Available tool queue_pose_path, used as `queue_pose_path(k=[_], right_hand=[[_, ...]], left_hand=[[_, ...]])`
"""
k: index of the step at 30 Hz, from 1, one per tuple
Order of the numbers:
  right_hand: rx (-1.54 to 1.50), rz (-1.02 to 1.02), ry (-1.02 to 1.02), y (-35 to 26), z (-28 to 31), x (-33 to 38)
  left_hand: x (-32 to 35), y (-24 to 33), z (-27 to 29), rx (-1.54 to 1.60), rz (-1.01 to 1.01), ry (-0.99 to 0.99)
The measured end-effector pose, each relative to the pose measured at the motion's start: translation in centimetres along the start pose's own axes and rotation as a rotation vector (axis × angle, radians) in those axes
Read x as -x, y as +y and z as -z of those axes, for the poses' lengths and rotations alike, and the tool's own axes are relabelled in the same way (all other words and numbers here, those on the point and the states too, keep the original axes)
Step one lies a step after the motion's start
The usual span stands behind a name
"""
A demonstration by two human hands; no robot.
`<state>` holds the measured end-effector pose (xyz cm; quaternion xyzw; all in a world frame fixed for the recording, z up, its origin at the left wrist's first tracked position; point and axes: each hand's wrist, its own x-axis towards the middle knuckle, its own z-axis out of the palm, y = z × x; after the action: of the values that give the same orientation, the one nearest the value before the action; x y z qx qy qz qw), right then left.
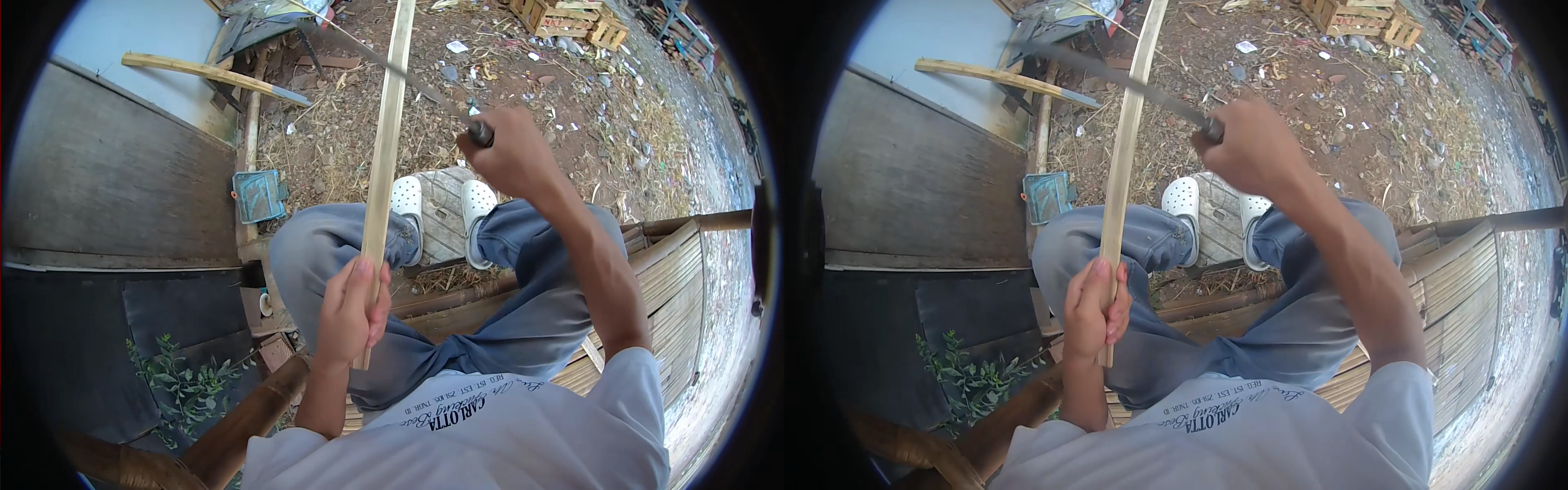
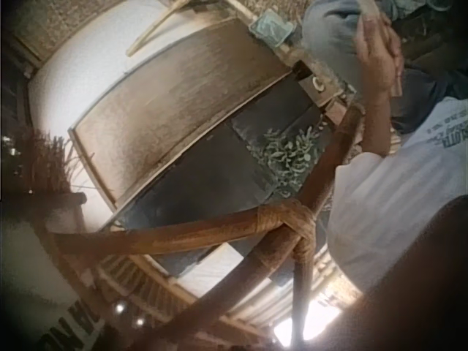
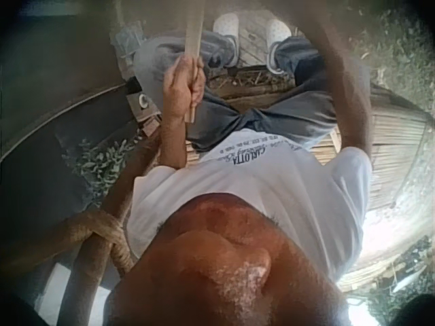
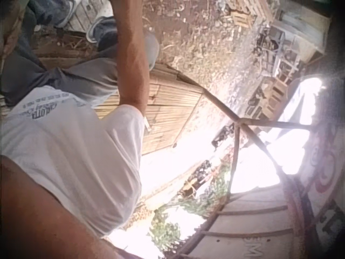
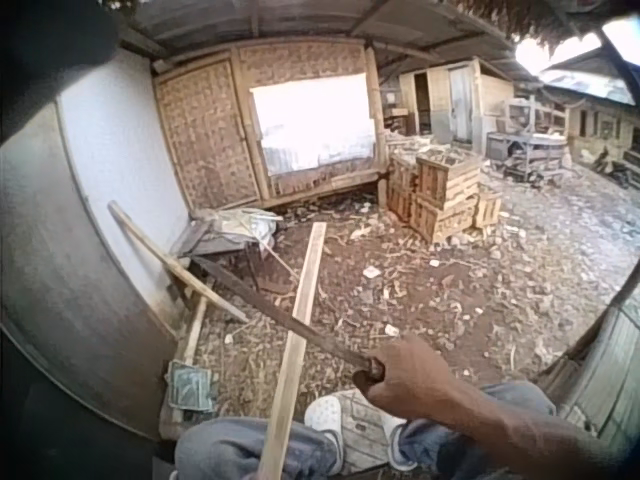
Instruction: The person shaves a bamboo pole with a machete, sets it aside, and then shaves the edges and surfaces of two flat bamboo strips.
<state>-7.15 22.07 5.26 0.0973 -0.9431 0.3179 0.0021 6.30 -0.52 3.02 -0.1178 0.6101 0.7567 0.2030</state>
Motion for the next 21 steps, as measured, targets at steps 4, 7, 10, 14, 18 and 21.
queue_pose_path(k=[4, 7, 10, 14, 18, 21], right_hand=[[0.065, 0.227, -0.091, -1.6, -2.2, 2.1], [0.078, 0.278, -0.226, -1.8, -3.2, 2.2], [0.107, 0.266, -0.238, -1.7, -3.5, 2.1], [0.101, 0.26, -0.228, -1.5, -3.4, 2.4], [0.102, 0.298, -0.225, -1.5, -3.3, 2.6], [0.127, 0.294, -0.242, -1.6, -3.2, 2.6]], left_hand=[[-2.2, 2.6, -1.3, -0.015, -0.05, -0.018], [-2.8, 3.4, -1.8, -0.121, -0.109, -0.03], [-3.1, 3.0, -1.9, -0.184, -0.151, 0.001], [-3.3, 2.8, -2.6, -0.242, -0.16, 0.023], [-3.5, 2.6, -3.0, -0.296, -0.195, 0.066], [-3.8, 2.3, -2.9, -0.312, -0.215, 0.074]])
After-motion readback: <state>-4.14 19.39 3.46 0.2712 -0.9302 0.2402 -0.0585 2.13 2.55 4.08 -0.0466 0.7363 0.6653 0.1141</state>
